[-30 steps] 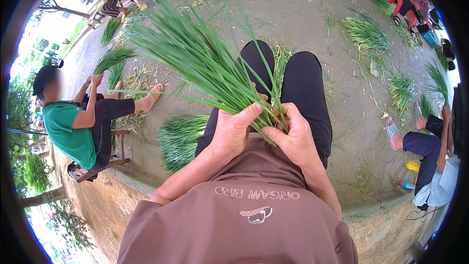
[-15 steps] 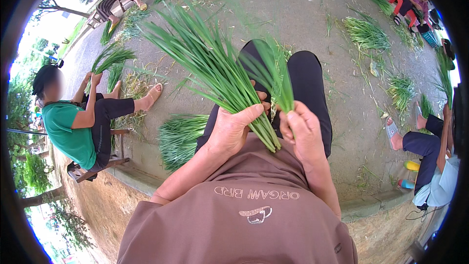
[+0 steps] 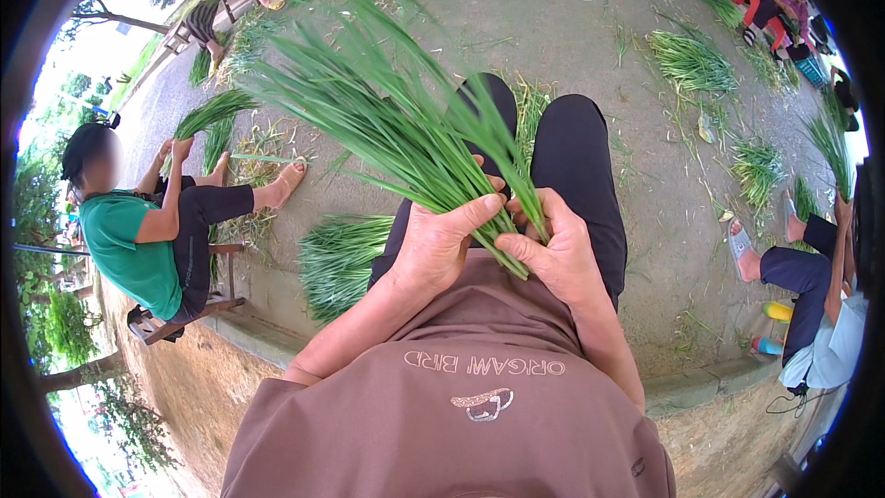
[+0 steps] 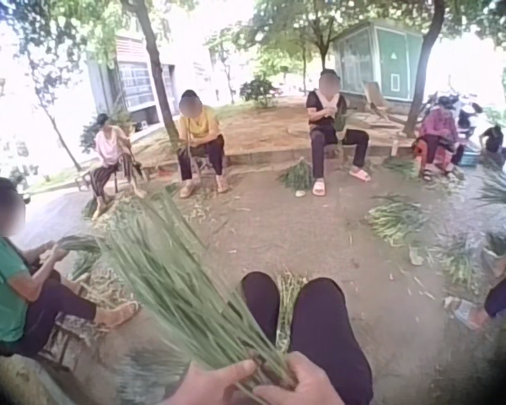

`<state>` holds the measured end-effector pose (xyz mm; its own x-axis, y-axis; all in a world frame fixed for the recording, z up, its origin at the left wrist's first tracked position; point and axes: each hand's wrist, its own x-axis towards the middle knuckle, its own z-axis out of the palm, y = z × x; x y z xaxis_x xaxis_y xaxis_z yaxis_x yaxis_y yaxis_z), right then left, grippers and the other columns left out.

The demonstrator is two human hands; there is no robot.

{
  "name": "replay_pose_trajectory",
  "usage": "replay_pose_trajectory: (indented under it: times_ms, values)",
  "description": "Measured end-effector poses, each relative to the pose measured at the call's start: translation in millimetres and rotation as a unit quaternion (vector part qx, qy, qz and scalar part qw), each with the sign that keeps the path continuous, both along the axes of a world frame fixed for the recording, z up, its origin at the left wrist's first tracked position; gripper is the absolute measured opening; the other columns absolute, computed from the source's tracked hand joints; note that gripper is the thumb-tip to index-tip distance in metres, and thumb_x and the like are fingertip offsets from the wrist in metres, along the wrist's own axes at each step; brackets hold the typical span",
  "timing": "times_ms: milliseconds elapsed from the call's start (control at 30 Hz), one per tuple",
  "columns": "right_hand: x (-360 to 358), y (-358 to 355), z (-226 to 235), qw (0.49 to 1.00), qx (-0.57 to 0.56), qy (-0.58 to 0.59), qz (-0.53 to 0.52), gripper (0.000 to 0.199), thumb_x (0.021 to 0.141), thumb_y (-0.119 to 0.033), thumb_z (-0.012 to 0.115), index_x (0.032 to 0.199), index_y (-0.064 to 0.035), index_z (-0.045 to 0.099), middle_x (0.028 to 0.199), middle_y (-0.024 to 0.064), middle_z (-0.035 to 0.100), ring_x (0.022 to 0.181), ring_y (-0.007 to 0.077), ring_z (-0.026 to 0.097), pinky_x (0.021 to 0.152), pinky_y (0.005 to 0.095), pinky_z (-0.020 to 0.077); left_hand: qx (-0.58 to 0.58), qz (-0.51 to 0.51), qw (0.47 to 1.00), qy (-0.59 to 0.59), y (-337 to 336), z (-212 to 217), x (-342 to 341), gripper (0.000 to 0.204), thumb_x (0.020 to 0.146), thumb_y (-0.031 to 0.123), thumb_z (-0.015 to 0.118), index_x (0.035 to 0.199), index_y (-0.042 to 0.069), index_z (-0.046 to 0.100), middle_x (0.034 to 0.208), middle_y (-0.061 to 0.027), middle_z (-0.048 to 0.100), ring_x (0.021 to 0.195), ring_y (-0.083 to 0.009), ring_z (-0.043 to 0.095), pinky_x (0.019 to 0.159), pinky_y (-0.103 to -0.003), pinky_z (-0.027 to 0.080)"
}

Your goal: The person cleans a bunch of green onions by stripping away dry or yellowed outer leaves and roots by hand, then groups the cleaned stalks into a neat bundle.

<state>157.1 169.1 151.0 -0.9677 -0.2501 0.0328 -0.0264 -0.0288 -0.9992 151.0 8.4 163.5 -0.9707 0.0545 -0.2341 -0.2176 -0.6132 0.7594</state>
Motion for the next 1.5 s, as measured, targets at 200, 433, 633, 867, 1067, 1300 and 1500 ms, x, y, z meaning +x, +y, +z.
replay_pose_trajectory:
  times_ms: [200,433,633,867,1067,1300,1500]
  values:
    - [-9,6,6,0.979,-0.146,-0.136,0.046,0.018,0.089,-0.016,0.06,0.099,-0.001,0.055,0.076,-0.0018,0.055,0.068,0.004,0.049,0.059,0.0195,0.0401,-0.003,-0.059,0.998,0.017,-5,10,-9,0.031,0.077,0.002,0.07,0.105,0.003,0.058,0.098,-0.0075,0.063,0.091,-0.0189,0.06,0.082,-0.033,0.049]
    - [-27,2,12,0.956,-0.241,-0.151,0.068,0.013,0.09,-0.014,0.05,0.096,-0.0029,0.051,0.074,0.0015,0.051,0.054,0.0068,0.044,0.047,0.021,0.0344,0.014,-0.044,0.999,0.015,-8,8,-21,0.043,0.078,0.002,0.068,0.117,0.005,0.051,0.1,-0.0073,0.062,0.089,-0.0194,0.06,0.081,-0.035,0.049]
    - [-49,40,5,0.783,-0.574,-0.207,0.12,0.024,0.094,-0.021,0.046,0.104,-0.0003,0.052,0.069,-0.0012,0.043,0.043,0.0056,0.033,0.039,0.021,0.0269,0.044,0.026,0.998,-0.024,-12,6,-25,0.044,0.078,-0.001,0.068,0.117,0.007,0.049,0.101,-0.0072,0.06,0.091,-0.0202,0.06,0.083,-0.038,0.05]
    - [-34,30,18,0.892,-0.419,-0.167,0.03,0.013,0.092,-0.011,0.053,0.104,-0.0052,0.056,0.077,0.0026,0.054,0.047,0.0061,0.041,0.04,0.0211,0.0336,0.071,0.031,0.996,-0.038,-7,-3,-25,0.048,0.08,0.001,0.068,0.121,0.007,0.045,0.103,-0.0077,0.058,0.094,-0.0212,0.059,0.088,-0.042,0.05]
    - [-25,5,2,0.995,-0.098,-0.02,0.004,0.03,0.079,-0.006,0.071,0.105,-0.0034,0.056,0.089,0.0009,0.059,0.071,0.0066,0.054,0.062,0.0209,0.0448,0.01,0.0,0.999,-0.031,4,-3,-16,0.046,0.08,-0.001,0.066,0.121,0.005,0.046,0.1,-0.0065,0.06,0.091,-0.0212,0.06,0.079,-0.037,0.051]
    - [-27,1,-11,0.993,-0.102,-0.031,0.049,0.037,0.08,-0.007,0.07,0.113,0.0003,0.055,0.097,0.0008,0.06,0.086,0.0073,0.053,0.078,0.0234,0.0453,0.011,-0.032,0.999,-0.002,0,-2,-11,0.038,0.081,0.001,0.064,0.117,0.004,0.051,0.106,-0.008,0.06,0.097,-0.021,0.059,0.085,-0.035,0.049]
    - [-27,4,0,0.986,-0.134,-0.095,0.033,0.027,0.082,-0.004,0.063,0.108,0.0005,0.058,0.098,0.0019,0.061,0.088,0.0081,0.056,0.08,0.0236,0.0461,0.02,-0.044,0.999,-0.009,-7,8,-11,0.047,0.078,-0.001,0.065,0.121,0.004,0.047,0.107,-0.0091,0.061,0.1,-0.0216,0.058,0.091,-0.037,0.045]
